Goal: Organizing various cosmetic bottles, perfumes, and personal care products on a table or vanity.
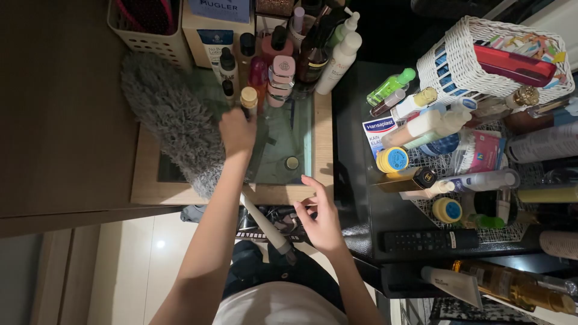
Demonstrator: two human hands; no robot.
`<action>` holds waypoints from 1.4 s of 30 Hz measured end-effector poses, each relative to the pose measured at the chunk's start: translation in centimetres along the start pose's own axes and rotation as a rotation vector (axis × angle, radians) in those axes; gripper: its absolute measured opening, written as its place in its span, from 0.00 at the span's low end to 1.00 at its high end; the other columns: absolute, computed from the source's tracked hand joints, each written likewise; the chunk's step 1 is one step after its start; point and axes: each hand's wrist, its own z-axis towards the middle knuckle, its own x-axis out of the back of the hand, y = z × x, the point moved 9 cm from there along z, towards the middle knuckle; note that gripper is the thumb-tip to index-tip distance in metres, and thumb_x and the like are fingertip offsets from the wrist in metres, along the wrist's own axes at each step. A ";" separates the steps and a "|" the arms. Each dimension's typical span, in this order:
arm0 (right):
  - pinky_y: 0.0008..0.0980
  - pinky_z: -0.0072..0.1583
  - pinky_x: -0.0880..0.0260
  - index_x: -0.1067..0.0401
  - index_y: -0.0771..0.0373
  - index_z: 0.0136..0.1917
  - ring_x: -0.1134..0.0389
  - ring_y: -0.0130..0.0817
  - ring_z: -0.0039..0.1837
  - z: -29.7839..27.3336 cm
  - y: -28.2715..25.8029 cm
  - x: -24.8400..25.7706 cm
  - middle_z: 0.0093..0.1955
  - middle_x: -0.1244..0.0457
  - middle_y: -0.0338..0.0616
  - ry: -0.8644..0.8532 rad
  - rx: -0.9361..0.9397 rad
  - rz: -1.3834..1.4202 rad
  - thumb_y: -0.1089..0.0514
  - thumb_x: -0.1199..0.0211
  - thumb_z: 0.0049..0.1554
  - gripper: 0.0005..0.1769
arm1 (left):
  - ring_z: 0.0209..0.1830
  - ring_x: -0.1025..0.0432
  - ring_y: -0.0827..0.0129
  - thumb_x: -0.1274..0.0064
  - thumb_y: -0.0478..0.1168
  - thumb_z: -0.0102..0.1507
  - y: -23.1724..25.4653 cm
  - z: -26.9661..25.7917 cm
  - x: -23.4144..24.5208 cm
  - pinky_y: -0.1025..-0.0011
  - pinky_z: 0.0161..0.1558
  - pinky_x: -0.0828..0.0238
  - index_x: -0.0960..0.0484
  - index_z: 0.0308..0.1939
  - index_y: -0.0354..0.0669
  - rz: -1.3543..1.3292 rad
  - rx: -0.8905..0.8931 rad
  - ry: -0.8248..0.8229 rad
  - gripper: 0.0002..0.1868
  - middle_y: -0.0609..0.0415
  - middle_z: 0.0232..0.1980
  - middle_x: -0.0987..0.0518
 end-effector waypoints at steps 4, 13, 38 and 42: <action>0.24 0.44 0.31 0.42 0.63 0.67 0.31 0.25 0.45 0.1 -0.9 0.4 0.63 0.38 0.45 0.015 0.077 0.017 0.65 0.41 0.55 0.28 | 0.33 0.25 0.41 0.38 0.41 0.54 0.4 0.3 0.8 0.55 0.36 0.27 0.20 0.27 0.30 0.025 -0.041 0.000 0.14 0.34 0.30 0.22; 0.25 0.45 0.31 0.41 0.64 0.67 0.31 0.26 0.46 0.0 -0.5 0.3 0.64 0.38 0.45 0.011 0.090 -0.015 0.65 0.41 0.55 0.27 | 0.32 0.26 0.40 0.40 0.38 0.55 0.3 1.1 0.7 0.54 0.35 0.28 0.20 0.27 0.29 0.061 -0.078 0.027 0.12 0.34 0.30 0.23; 0.23 0.47 0.32 0.37 0.65 0.64 0.34 0.25 0.45 -2.1 -2.8 1.3 0.60 0.36 0.45 -0.027 0.066 0.088 0.64 0.41 0.56 0.23 | 0.36 0.24 0.47 0.40 0.52 0.56 4.8 -2.4 5.7 0.57 0.38 0.29 0.17 0.29 0.38 -0.012 -0.006 -0.176 0.18 0.42 0.31 0.20; 0.24 0.47 0.32 0.31 0.66 0.56 0.30 0.24 0.45 -4.4 -2.5 5.0 0.54 0.32 0.44 0.179 0.069 0.097 0.65 0.42 0.57 0.13 | 0.29 0.23 0.54 0.47 0.51 0.61 10.1 -8.7 6.0 0.63 0.34 0.29 0.18 0.30 0.40 -0.238 -0.204 -0.246 0.17 0.47 0.28 0.20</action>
